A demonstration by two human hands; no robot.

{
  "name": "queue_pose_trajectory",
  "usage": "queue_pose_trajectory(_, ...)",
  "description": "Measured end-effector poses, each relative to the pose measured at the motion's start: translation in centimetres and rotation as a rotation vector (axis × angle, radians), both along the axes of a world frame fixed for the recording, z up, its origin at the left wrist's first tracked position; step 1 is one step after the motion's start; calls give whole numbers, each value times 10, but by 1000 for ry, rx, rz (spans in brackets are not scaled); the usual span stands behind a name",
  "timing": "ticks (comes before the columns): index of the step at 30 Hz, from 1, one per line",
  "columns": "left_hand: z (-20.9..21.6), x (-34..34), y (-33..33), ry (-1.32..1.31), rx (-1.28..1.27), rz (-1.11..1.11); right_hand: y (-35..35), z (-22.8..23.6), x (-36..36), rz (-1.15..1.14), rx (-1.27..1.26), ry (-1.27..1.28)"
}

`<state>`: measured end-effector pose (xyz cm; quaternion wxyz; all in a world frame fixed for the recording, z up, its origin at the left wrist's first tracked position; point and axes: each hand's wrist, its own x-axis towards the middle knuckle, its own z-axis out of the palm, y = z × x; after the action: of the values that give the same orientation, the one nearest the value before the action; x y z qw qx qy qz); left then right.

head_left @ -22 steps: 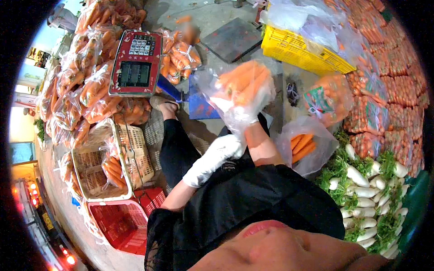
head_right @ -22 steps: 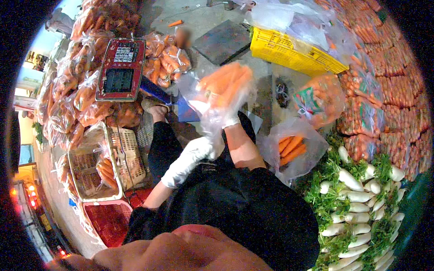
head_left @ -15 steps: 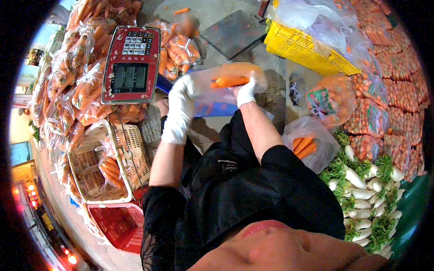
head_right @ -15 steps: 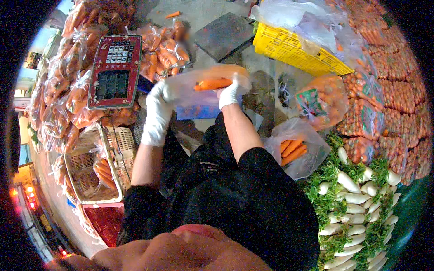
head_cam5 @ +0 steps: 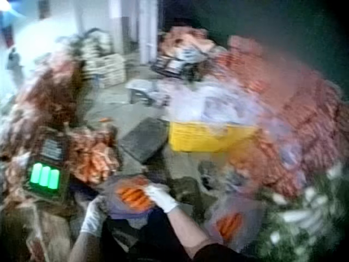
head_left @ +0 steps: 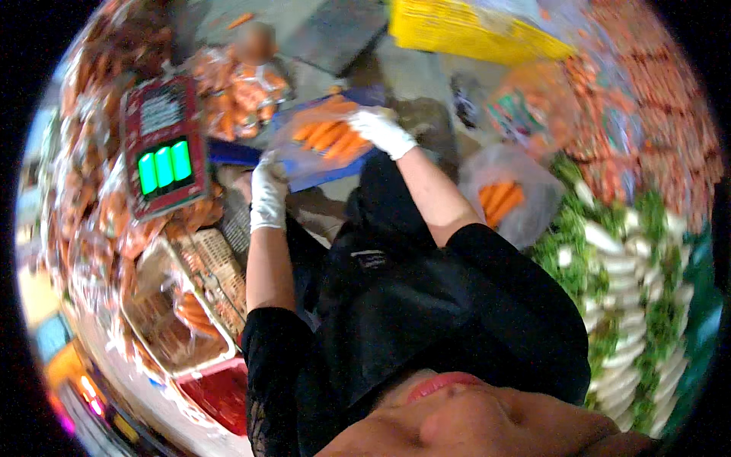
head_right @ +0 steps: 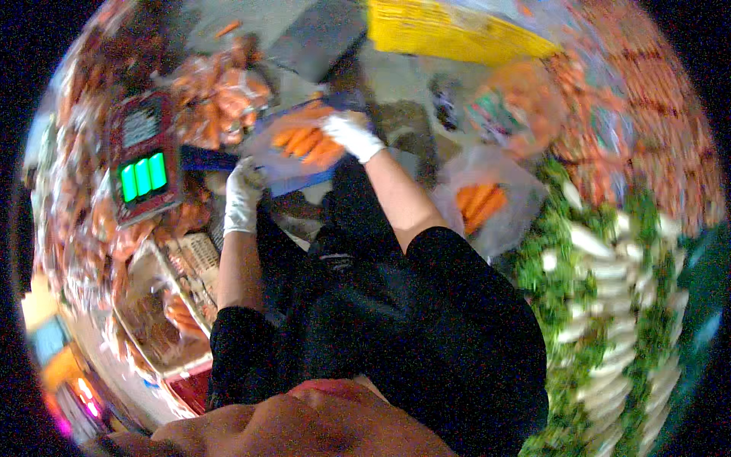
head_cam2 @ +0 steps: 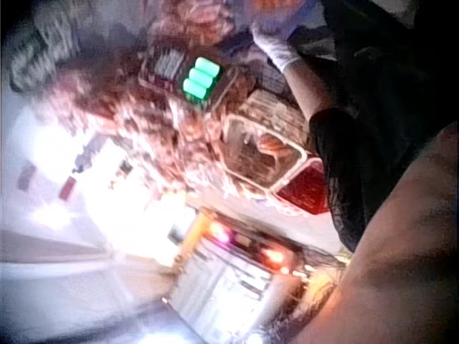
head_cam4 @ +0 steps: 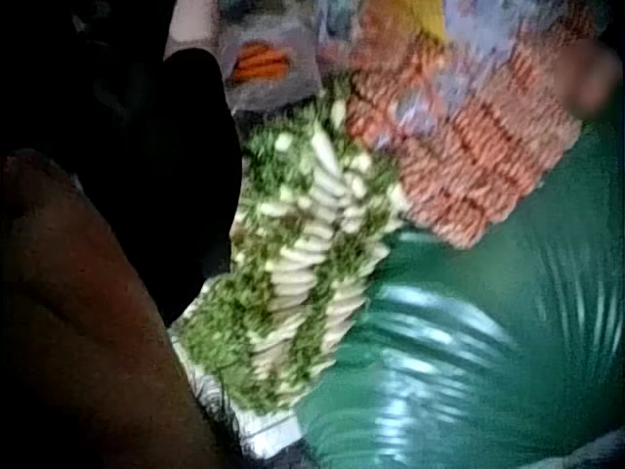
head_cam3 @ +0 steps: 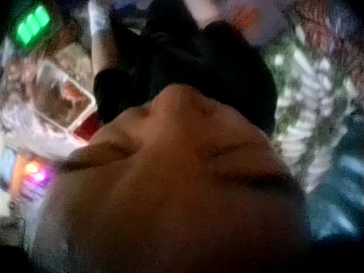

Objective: The person puts several carrots into plastic bags, weighs the bags on a digital scale, and seals the bags using a tape dispenser.

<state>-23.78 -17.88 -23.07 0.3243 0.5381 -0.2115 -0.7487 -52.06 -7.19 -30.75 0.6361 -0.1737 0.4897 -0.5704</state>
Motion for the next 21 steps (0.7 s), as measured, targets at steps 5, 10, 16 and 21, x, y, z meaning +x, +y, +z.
queue_pose_trajectory(5,-27,-6,11,31,57,-38,126,63,-15,-145,-96,-3)
queue_pose_trajectory(10,-58,-13,12,33,109,-89,315,69,-88,-300,-54,1220)
queue_pose_trajectory(16,-20,-45,44,-233,-174,-191,426,-48,-115,-951,730,551)
queue_pose_trajectory(21,68,-133,140,-717,-1284,-457,396,-65,-111,-873,1136,847)
